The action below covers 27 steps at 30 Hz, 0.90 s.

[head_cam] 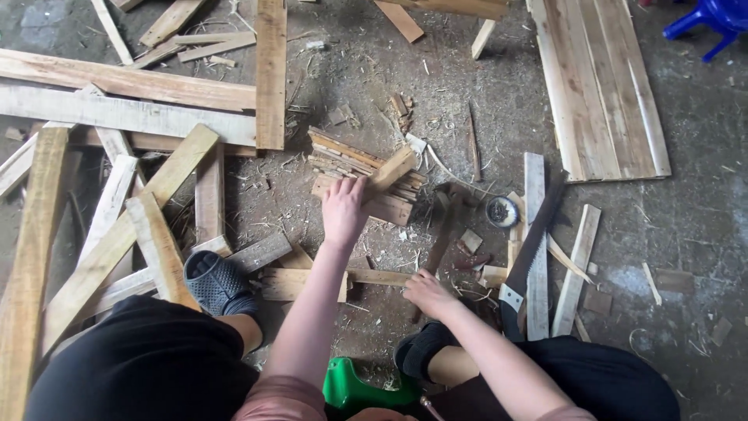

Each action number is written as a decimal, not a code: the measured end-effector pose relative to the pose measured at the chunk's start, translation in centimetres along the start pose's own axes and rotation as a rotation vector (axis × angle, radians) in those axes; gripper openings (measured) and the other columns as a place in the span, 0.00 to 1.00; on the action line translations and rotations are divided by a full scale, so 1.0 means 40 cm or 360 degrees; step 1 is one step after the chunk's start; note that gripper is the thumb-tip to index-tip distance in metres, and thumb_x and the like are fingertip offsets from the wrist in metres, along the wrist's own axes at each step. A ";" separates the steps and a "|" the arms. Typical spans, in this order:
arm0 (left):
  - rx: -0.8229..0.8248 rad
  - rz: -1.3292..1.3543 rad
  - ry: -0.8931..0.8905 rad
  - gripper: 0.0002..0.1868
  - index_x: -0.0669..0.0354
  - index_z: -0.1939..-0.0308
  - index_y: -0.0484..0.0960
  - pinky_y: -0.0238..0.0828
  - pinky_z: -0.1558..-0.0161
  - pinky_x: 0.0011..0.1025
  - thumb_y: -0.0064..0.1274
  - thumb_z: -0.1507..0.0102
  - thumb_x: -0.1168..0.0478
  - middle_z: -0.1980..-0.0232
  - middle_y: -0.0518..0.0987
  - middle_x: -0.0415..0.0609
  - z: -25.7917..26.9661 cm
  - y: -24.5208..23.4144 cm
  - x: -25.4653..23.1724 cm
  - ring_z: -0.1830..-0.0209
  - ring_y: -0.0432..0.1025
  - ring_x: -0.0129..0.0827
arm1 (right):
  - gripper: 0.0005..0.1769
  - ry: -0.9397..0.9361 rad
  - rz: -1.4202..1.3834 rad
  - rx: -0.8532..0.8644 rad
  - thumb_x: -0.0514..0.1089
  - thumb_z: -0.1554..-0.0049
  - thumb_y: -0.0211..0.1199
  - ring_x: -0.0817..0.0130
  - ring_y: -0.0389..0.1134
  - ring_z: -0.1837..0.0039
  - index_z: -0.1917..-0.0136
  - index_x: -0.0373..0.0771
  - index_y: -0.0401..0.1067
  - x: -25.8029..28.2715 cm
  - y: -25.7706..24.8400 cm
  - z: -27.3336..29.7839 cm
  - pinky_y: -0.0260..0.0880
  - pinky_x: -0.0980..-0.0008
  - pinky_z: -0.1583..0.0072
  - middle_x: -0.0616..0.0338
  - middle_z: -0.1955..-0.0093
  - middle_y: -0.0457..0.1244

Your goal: The person is using a hammer to strike and dismantle wooden slats from a small wooden assembly on the floor.

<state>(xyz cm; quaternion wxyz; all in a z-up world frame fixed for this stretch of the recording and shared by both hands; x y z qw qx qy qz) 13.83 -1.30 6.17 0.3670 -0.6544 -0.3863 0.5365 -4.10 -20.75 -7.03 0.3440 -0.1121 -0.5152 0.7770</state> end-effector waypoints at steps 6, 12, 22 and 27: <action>-0.0109 0.0187 0.0252 0.31 0.42 0.39 0.78 0.68 0.45 0.39 0.66 0.47 0.52 0.48 0.77 0.38 -0.045 -0.071 -0.003 0.42 0.70 0.35 | 0.24 0.0237 -0.0559 0.0103 0.41 0.59 0.73 0.61 0.62 0.31 0.48 0.52 0.74 -0.095 0.047 -0.054 0.57 0.56 0.26 0.63 0.43 0.63; 0.0218 0.0114 0.0908 0.24 0.41 0.46 0.82 0.61 0.36 0.41 0.63 0.47 0.53 0.46 0.78 0.37 -0.010 -0.038 -0.073 0.41 0.70 0.34 | 0.32 0.1132 -0.2728 -0.1183 0.62 0.31 0.47 0.55 0.71 0.43 0.26 0.35 0.55 -0.298 -0.182 0.031 0.79 0.55 0.46 0.45 0.41 0.63; -0.0423 0.0267 0.0250 0.27 0.43 0.36 0.78 0.57 0.30 0.51 0.58 0.39 0.65 0.36 0.75 0.46 0.032 -0.171 0.071 0.30 0.66 0.41 | 0.12 0.1203 -0.2277 -0.1721 0.42 0.42 0.71 0.77 0.66 0.72 0.45 0.43 0.80 -0.258 -0.329 -0.030 0.71 0.82 0.69 0.55 0.54 0.71; -0.0427 0.0918 -0.0740 0.18 0.52 0.39 0.82 0.75 0.44 0.48 0.55 0.31 0.53 0.50 0.82 0.54 0.075 -0.004 0.342 0.47 0.78 0.51 | 0.10 0.1148 -0.2109 -0.1890 0.38 0.45 0.73 0.80 0.64 0.70 0.48 0.39 0.81 -0.252 -0.394 -0.043 0.69 0.81 0.69 0.56 0.58 0.71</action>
Point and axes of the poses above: each hand's wrist, its own z-axis away from the middle knuckle, its own y-axis out of the palm, x = y × z, the point moved 9 cm from there along -z, towards the middle knuckle
